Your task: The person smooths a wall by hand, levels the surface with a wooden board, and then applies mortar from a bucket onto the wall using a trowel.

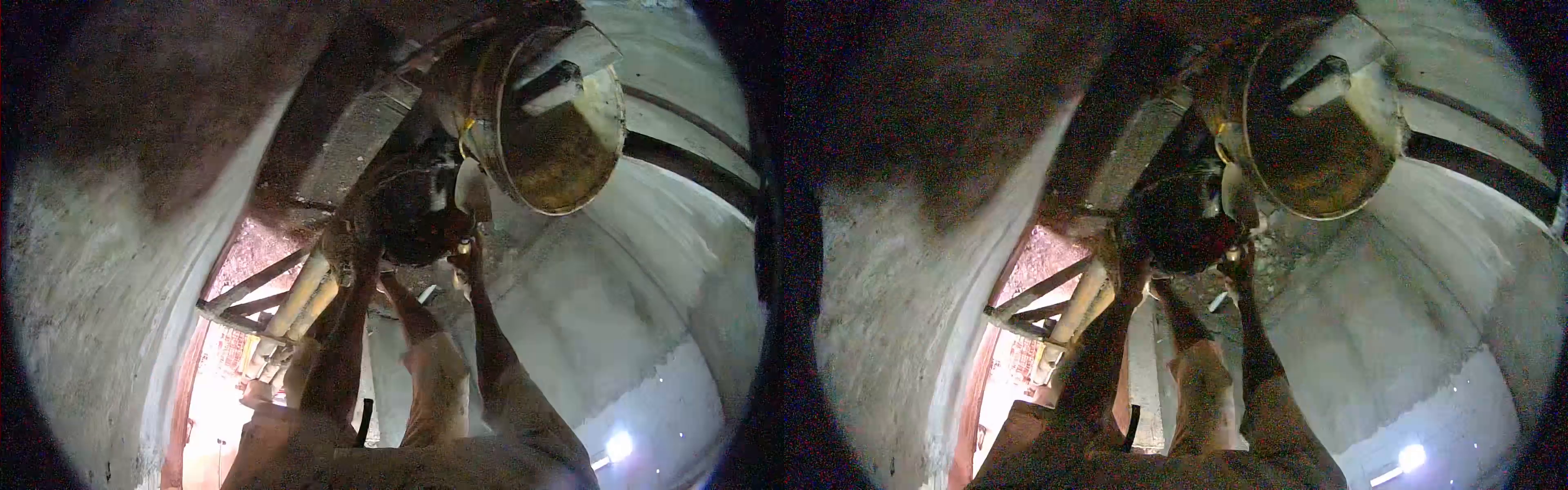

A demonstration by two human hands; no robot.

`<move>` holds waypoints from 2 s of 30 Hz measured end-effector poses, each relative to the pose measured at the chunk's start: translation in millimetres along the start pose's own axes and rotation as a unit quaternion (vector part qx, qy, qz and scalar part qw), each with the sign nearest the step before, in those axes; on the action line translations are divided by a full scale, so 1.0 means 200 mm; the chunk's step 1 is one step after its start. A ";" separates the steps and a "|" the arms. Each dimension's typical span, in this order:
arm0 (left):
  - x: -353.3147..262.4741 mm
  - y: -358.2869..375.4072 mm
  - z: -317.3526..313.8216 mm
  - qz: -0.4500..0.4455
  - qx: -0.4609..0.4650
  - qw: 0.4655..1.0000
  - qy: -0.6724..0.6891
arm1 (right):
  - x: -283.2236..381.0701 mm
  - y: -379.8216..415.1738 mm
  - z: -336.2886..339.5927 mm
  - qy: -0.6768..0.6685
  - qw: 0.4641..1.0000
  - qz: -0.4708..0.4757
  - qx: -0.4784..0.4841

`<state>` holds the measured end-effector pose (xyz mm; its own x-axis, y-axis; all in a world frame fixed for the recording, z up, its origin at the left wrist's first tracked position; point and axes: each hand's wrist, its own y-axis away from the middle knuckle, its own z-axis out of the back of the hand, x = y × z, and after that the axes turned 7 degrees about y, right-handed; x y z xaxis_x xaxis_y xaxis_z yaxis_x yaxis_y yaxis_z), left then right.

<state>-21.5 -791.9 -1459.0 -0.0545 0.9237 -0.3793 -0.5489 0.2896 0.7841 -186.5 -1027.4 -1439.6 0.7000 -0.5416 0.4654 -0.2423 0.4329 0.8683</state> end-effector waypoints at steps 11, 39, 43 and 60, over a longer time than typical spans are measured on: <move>-0.05 -0.13 0.33 -0.062 -0.145 0.959 0.234 | 0.16 0.22 -0.17 0.058 0.990 -0.062 0.109; -0.33 2.09 1.96 -0.029 -0.274 0.713 0.645 | 1.78 2.08 -0.41 0.435 0.830 0.243 0.251; -0.38 1.59 1.77 -0.090 -0.235 0.769 0.588 | 1.85 1.98 -0.23 0.350 0.900 0.175 0.195; -1.18 0.32 1.39 -0.137 -0.044 0.916 0.374 | 1.57 1.15 0.22 0.155 0.978 0.142 -0.012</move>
<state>187.5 -922.0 -1183.3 -0.4428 0.3807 -0.8118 -0.6908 0.4324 0.5795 -51.9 -1129.6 -1086.6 0.7778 -0.1544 0.6093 -0.4428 0.5535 0.7054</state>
